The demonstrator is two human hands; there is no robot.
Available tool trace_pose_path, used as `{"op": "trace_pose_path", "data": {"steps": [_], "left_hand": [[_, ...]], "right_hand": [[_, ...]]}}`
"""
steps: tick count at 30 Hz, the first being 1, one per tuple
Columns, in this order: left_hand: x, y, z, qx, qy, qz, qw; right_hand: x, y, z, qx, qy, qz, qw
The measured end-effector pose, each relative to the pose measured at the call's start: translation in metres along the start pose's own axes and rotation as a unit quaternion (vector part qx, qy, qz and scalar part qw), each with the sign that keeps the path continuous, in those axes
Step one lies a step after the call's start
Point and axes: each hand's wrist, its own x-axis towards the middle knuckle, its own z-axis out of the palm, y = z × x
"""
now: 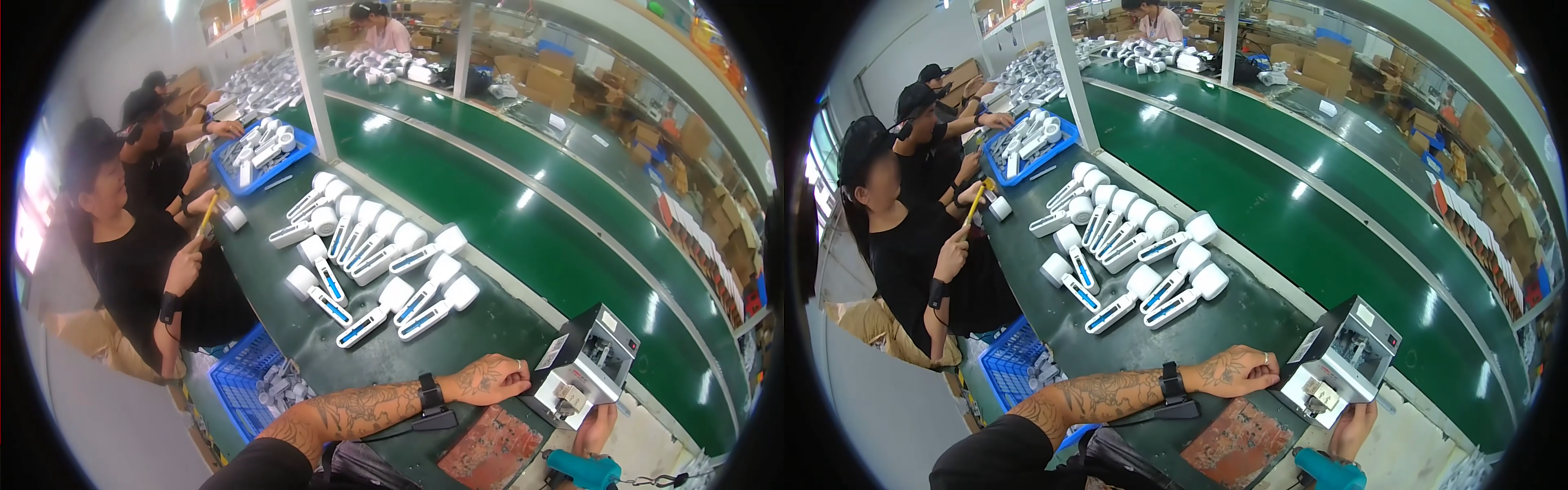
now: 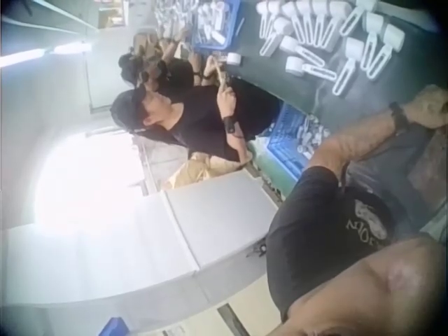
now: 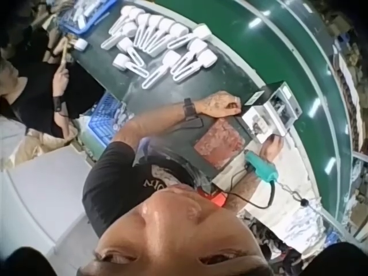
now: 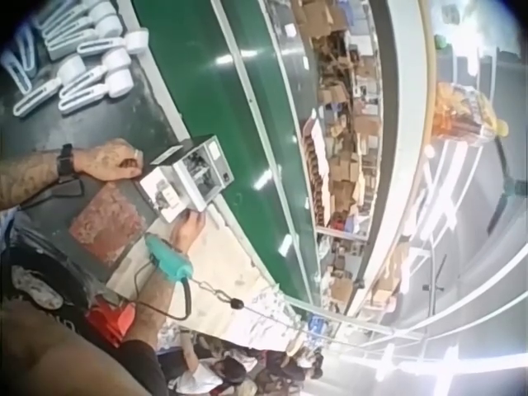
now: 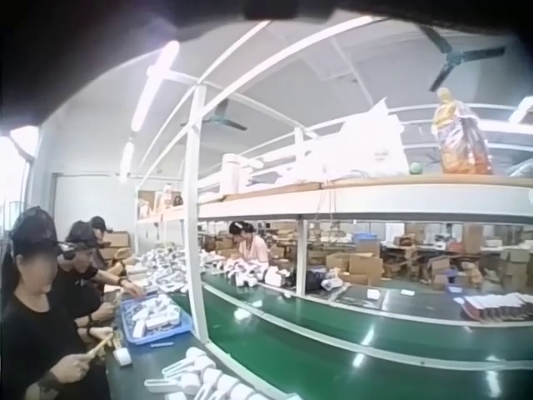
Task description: The person picks up a white plastic component and places it into a machine, then removes it and sets it back on the table. They repeat this process with another component before picking up a blue handheld tool and pressing it against a red block.
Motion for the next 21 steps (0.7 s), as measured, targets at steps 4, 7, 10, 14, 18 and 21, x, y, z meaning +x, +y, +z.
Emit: {"op": "trace_pose_path", "data": {"steps": [4, 7, 10, 14, 18, 21], "left_hand": [[0.0002, 0.0035, -0.0013, 0.016, 0.004, 0.000, 1.000], [-0.0010, 0.0026, -0.0016, 0.017, 0.009, -0.003, 1.000], [0.0004, 0.0019, -0.0008, 0.015, 0.002, -0.003, 1.000], [0.0018, 0.0013, 0.0007, 0.014, 0.007, 0.017, 1.000], [0.0002, 0.0026, -0.0010, 0.026, 0.001, 0.007, 1.000], [-0.0004, 0.0048, -0.0002, 0.024, 0.006, 0.003, 1.000]], "right_hand": [[0.0041, 0.0043, -0.0051, -0.013, 0.009, -0.012, 1.000], [0.0085, 0.0092, -0.0104, -0.013, -0.016, -0.002, 1.000], [0.0070, 0.0063, -0.0052, -0.013, -0.011, -0.002, 1.000], [0.0043, 0.0030, -0.0019, -0.014, 0.003, -0.010, 1.000], [0.0041, 0.0059, -0.0051, -0.008, -0.011, -0.001, 1.000], [0.0033, 0.0037, -0.0020, -0.011, -0.018, 0.001, 1.000]]}}
